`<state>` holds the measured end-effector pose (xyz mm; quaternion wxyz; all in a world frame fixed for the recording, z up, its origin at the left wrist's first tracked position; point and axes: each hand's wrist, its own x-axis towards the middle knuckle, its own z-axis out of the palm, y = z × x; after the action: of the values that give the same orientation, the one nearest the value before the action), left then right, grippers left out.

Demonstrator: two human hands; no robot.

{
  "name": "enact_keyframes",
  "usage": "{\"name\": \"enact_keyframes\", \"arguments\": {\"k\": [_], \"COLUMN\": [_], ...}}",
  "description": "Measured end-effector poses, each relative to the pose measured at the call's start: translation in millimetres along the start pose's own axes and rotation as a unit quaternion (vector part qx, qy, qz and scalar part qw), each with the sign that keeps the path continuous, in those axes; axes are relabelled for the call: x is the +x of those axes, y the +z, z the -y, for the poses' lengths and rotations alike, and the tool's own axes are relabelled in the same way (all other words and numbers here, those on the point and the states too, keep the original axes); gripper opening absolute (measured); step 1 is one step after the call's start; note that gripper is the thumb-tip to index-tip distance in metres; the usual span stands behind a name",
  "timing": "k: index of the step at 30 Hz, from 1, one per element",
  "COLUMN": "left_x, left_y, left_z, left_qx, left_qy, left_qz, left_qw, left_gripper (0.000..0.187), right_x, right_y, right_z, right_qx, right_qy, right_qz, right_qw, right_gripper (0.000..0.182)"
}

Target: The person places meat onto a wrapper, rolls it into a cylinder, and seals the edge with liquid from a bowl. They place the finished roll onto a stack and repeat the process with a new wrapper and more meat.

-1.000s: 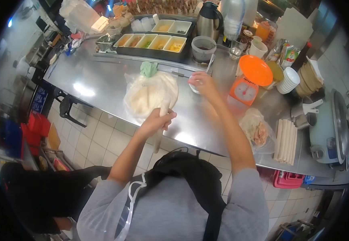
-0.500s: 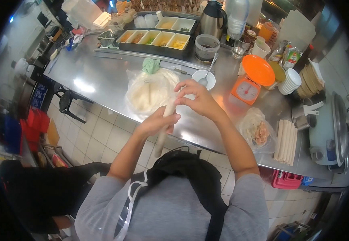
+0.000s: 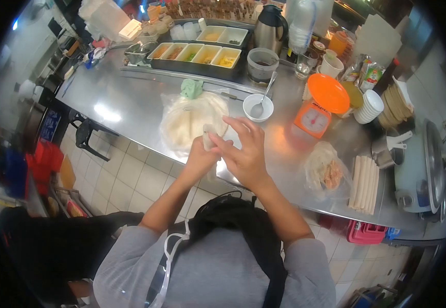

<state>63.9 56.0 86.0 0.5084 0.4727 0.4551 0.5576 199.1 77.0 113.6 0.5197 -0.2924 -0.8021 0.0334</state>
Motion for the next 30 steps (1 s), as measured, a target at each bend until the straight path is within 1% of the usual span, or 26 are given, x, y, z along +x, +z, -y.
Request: {"name": "enact_keyframes", "arguments": {"k": [1,2,3,5,7,8,9,10,11,12,13,14,15,16,17,19,20,22,23,24,25,26,27,28,29,30], "left_x": [0.2,0.9,2.1,4.9,4.4,3.4,3.0,3.4,3.9,3.6,2.8,1.8,1.1,1.3,2.6,4.4,4.6,3.1,1.9,0.7,-2.7,-7.9,-10.6,-11.2,-11.5,-11.7], "left_y": [1.4,1.5,1.8,1.7,3.6,5.0,6.0,5.3,4.2,3.6,3.7,3.9,3.5,1.9,0.0,-0.4,0.2,0.8,2.7,4.8,6.6,8.2,9.7,10.8,12.4,13.0], "left_z": [-1.0,-2.4,-3.2,1.9,-1.0,-6.0,-11.8,-15.2,-17.6,-19.6,-22.5,-25.7,-27.2,-25.3,-21.9,-23.6,-28.4,-30.1,-28.4,-26.5,-21.7,-14.8,-12.6,-13.0,-16.0,-20.7], "left_qx": [0.0,0.042,0.082,0.09,0.097,0.092,0.086,0.085,0.066,0.047,0.045,0.009,-0.027,-0.026,-0.04,-0.053,-0.039,-0.024,0.034,0.092,0.092,0.119,0.145,0.146,0.109,0.072], "left_qy": [-0.001,-0.006,-0.01,-0.021,-0.034,-0.058,-0.08,-0.079,-0.098,-0.117,-0.116,-0.126,-0.137,-0.138,-0.157,-0.174,-0.182,-0.192,-0.124,-0.055,-0.055,0.008,0.07,0.07,0.061,0.052], "left_qz": [0.006,0.015,0.023,0.042,0.058,0.076,0.093,0.093,0.119,0.144,0.142,0.171,0.2,0.201,0.219,0.237,0.241,0.244,0.204,0.162,0.161,0.1,0.036,0.033,0.032,0.031], "left_qw": [1.0,0.999,0.996,0.995,0.993,0.991,0.989,0.989,0.986,0.981,0.982,0.977,0.97,0.969,0.962,0.954,0.953,0.95,0.971,0.981,0.981,0.988,0.986,0.986,0.992,0.996], "left_gripper": [0.013,0.012,0.012,0.013,0.014,0.014,0.015,0.015,0.014,0.015,0.015,0.015,0.016,0.016,0.015,0.015,0.016,0.018,0.018,0.018,0.018,0.018,0.018,0.018,0.018,0.018], "right_x": [1.4,2.7,4.5,9.3,14.2,10.6,4.3,-0.6,-4.0,-7.4,-8.9,-8.1,-6.5,-4.6,-0.9,10.0,15.6,24.3,27.8,31.7,33.5,32.4,30.3,27.6,23.6,18.5], "right_y": [-1.2,-3.4,-6.2,-13.5,-22.7,-22.8,-20.9,-19.4,-19.0,-18.9,-18.9,-19.0,-19.0,-19.5,-21.3,-27.0,-30.2,-36.6,-39.9,-43.3,-44.7,-43.9,-41.9,-39.7,-38.2,-37.1], "right_z": [-1.1,-4.0,-7.8,-14.3,-16.4,-17.1,-17.9,-18.6,-19.4,-20.1,-20.6,-21.0,-21.7,-22.4,-24.2,-28.9,-29.9,-27.7,-23.3,-18.4,-15.7,-15.0,-14.4,-13.4,-11.2,-8.1], "right_qx": [-0.032,-0.037,-0.032,-0.029,-0.04,-0.042,0.073,0.186,0.185,0.202,0.219,0.22,0.212,0.203,0.202,0.173,0.173,0.11,0.111,0.063,0.015,0.016,0.077,0.139,0.142,0.238], "right_qy": [-0.005,-0.001,-0.009,-0.015,-0.037,-0.036,0.048,0.129,0.127,0.153,0.18,0.18,0.134,0.089,0.089,-0.004,-0.004,-0.04,-0.039,-0.052,-0.065,-0.066,-0.039,-0.013,-0.014,0.092], "right_qz": [0.01,0.007,0.032,0.058,0.126,0.127,0.077,0.027,0.029,0.003,-0.024,-0.023,0.013,0.047,0.045,0.116,0.115,0.203,0.202,0.201,0.201,0.202,0.185,0.168,0.168,0.137], "right_qw": [0.999,0.999,0.999,0.998,0.99,0.99,0.993,0.974,0.974,0.967,0.959,0.959,0.968,0.974,0.974,0.978,0.978,0.972,0.972,0.976,0.977,0.977,0.979,0.976,0.976,0.957], "right_gripper": [0.026,0.026,0.028,0.031,0.031,0.031,0.029,0.027,0.027,0.026,0.025,0.025,0.026,0.027,0.027,0.025,0.025,0.021,0.021,0.018,0.016,0.016,0.018,0.019,0.019,0.023]}}
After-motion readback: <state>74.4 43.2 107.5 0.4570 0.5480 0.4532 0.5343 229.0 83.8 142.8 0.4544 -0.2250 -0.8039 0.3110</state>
